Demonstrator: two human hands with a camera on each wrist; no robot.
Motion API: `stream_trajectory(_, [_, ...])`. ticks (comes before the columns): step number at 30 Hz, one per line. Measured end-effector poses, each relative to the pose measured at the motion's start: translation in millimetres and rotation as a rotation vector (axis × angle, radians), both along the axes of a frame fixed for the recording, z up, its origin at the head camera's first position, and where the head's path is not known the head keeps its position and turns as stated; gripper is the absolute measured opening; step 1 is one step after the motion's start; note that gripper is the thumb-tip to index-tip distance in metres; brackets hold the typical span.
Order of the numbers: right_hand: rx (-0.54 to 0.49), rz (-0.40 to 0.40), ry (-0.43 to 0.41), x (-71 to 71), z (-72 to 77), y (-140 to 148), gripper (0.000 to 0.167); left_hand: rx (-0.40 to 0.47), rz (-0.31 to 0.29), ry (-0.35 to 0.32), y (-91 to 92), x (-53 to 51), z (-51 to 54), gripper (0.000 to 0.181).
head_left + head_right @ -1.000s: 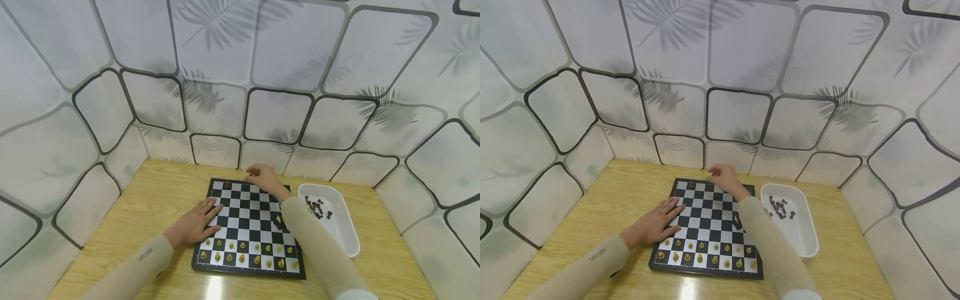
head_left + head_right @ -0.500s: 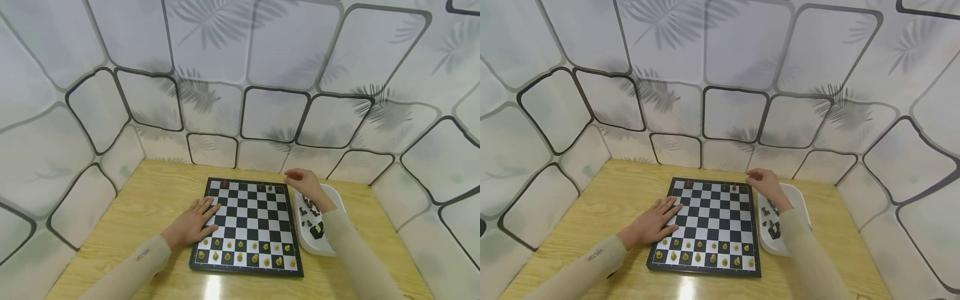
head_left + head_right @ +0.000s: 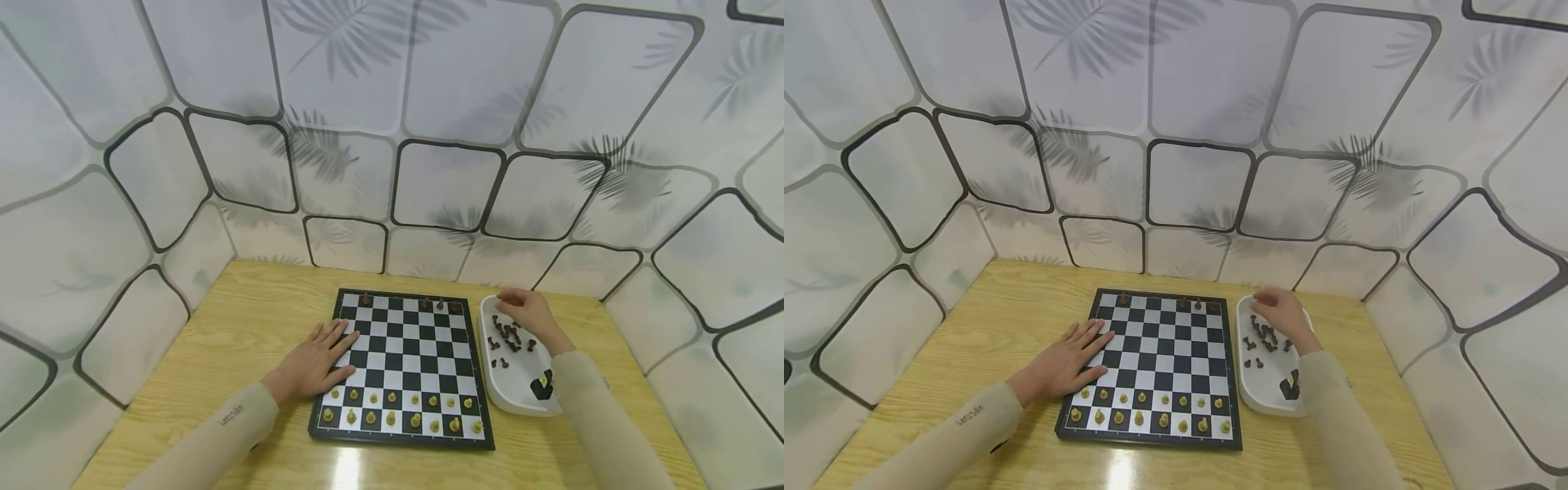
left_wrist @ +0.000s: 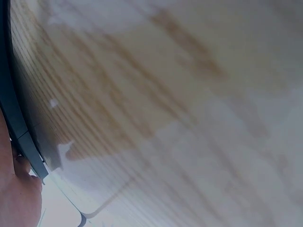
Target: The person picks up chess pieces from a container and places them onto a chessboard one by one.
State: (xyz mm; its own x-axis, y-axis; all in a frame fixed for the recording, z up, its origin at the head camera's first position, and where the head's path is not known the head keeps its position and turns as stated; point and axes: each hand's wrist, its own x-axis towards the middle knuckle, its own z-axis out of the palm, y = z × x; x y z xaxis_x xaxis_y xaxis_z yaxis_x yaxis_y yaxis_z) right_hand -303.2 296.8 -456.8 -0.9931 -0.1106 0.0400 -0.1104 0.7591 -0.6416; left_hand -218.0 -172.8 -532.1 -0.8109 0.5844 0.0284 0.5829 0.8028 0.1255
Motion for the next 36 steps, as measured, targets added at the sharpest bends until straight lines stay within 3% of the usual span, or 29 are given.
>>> stream_trajectory(6, [0.044,-0.021,-0.06,-3.8,-12.3,7.8,0.036,0.007,-0.002,0.003,-0.3,0.6,-0.8,0.075])
stream_trajectory(13, [0.166,-0.016,-0.13,-6.4,-20.1,11.8,0.04,0.013,-0.004,-0.006,0.5,1.6,0.7,0.075])
stream_trajectory(24, [0.165,0.072,-0.055,-8.3,-31.5,8.7,0.029,0.004,0.003,-0.012,0.8,1.2,2.6,0.075])
stream_trajectory(36, [0.164,0.068,-0.049,-17.5,-50.8,10.2,0.029,-0.002,-0.006,0.004,0.5,1.1,1.6,0.075])
